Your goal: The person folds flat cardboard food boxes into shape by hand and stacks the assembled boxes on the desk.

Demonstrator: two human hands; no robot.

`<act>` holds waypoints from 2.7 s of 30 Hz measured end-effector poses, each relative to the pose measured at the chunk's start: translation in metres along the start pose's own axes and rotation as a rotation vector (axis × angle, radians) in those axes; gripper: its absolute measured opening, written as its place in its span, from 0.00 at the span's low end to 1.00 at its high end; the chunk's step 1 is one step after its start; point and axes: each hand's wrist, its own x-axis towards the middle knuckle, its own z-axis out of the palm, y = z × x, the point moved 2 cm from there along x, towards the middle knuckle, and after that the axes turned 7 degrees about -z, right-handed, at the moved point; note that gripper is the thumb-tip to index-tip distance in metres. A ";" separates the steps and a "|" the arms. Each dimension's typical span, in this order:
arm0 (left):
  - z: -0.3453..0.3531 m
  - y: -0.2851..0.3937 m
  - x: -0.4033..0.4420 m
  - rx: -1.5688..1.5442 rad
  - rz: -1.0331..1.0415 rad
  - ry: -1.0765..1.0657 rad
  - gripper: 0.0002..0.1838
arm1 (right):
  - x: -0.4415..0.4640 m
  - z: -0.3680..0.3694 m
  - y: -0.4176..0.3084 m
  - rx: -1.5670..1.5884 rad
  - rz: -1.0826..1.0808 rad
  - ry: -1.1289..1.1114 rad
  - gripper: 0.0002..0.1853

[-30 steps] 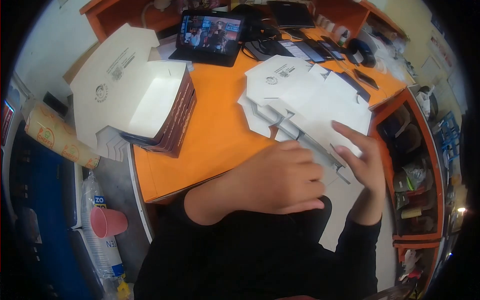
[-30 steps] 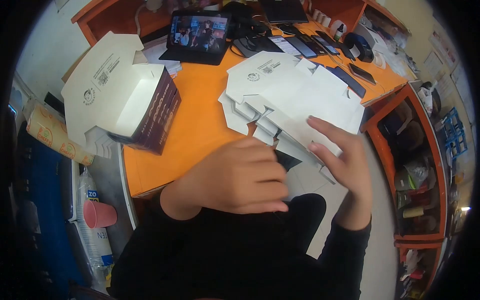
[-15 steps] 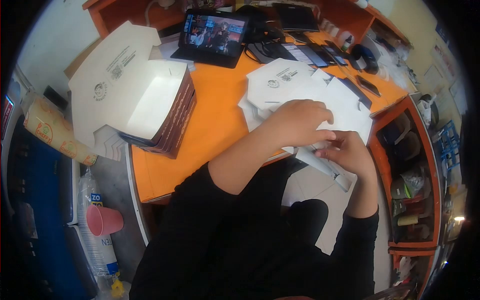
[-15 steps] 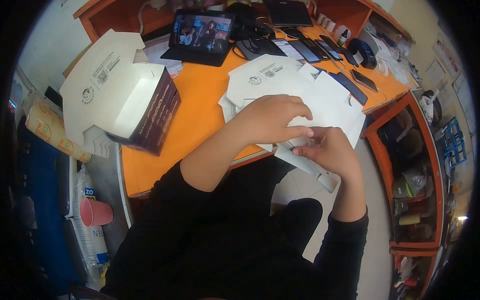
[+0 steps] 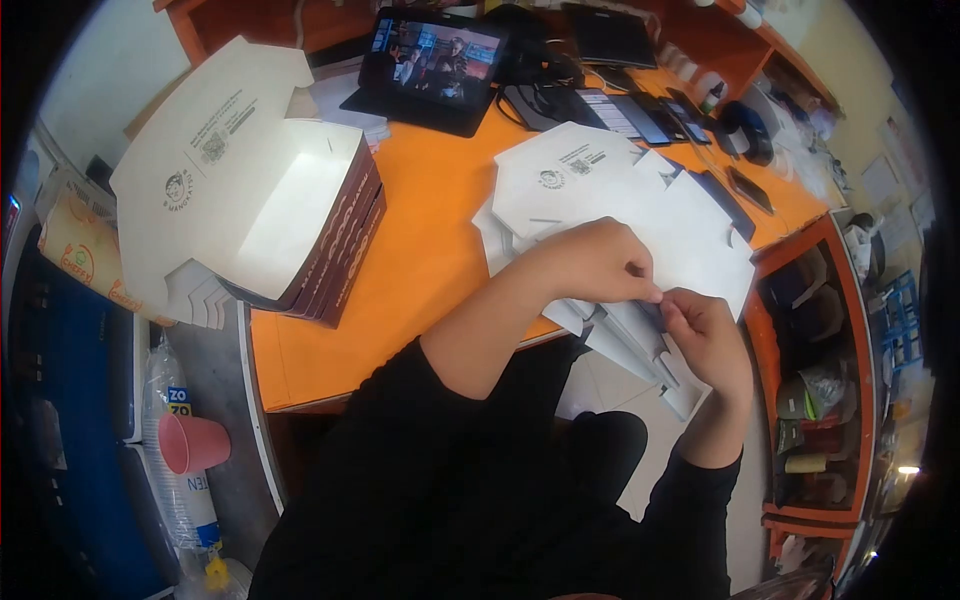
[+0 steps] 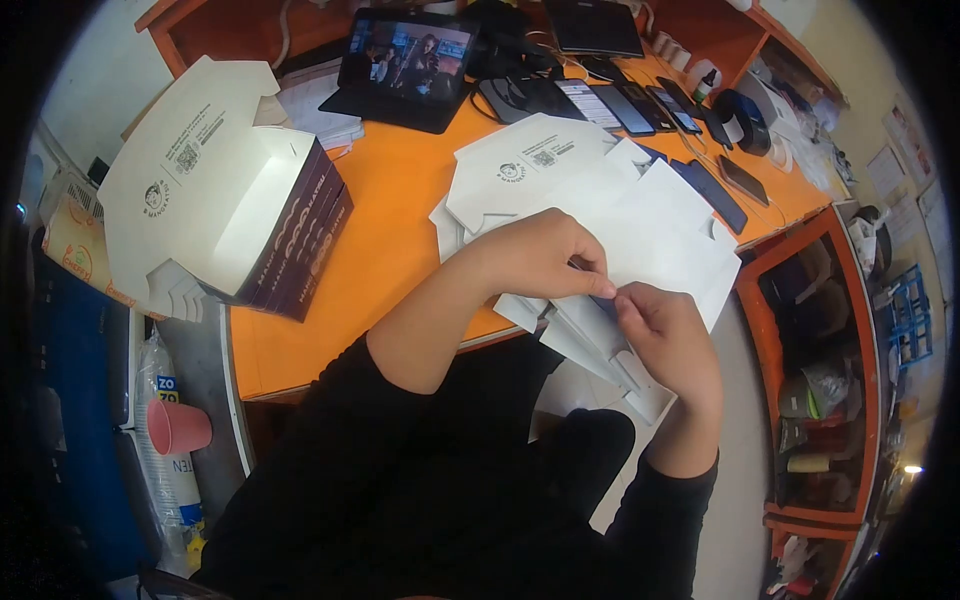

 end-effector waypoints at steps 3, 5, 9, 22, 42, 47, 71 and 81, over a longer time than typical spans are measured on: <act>-0.004 -0.003 -0.001 0.019 -0.003 -0.008 0.13 | 0.004 -0.003 0.018 0.253 0.012 -0.077 0.12; -0.006 -0.002 -0.003 0.008 -0.040 -0.040 0.12 | 0.006 -0.007 0.017 0.322 0.048 -0.119 0.12; -0.016 0.015 -0.015 -0.045 -0.212 -0.116 0.11 | 0.010 -0.010 0.017 0.368 0.036 -0.189 0.12; -0.001 -0.003 -0.001 -0.064 0.048 0.183 0.09 | -0.010 0.005 -0.015 0.023 0.071 0.092 0.25; 0.007 0.018 -0.017 -0.259 0.375 0.315 0.05 | -0.024 0.014 -0.061 -0.569 -0.414 0.796 0.09; 0.008 0.027 -0.024 -0.242 0.559 0.457 0.02 | -0.019 0.007 -0.055 -0.537 -0.456 0.951 0.15; -0.006 0.032 -0.049 -1.044 0.419 0.205 0.22 | -0.043 0.042 -0.073 -0.235 -0.876 0.701 0.27; 0.003 0.039 -0.047 -1.190 0.405 -0.021 0.17 | -0.051 0.042 -0.048 -0.173 -1.021 0.858 0.31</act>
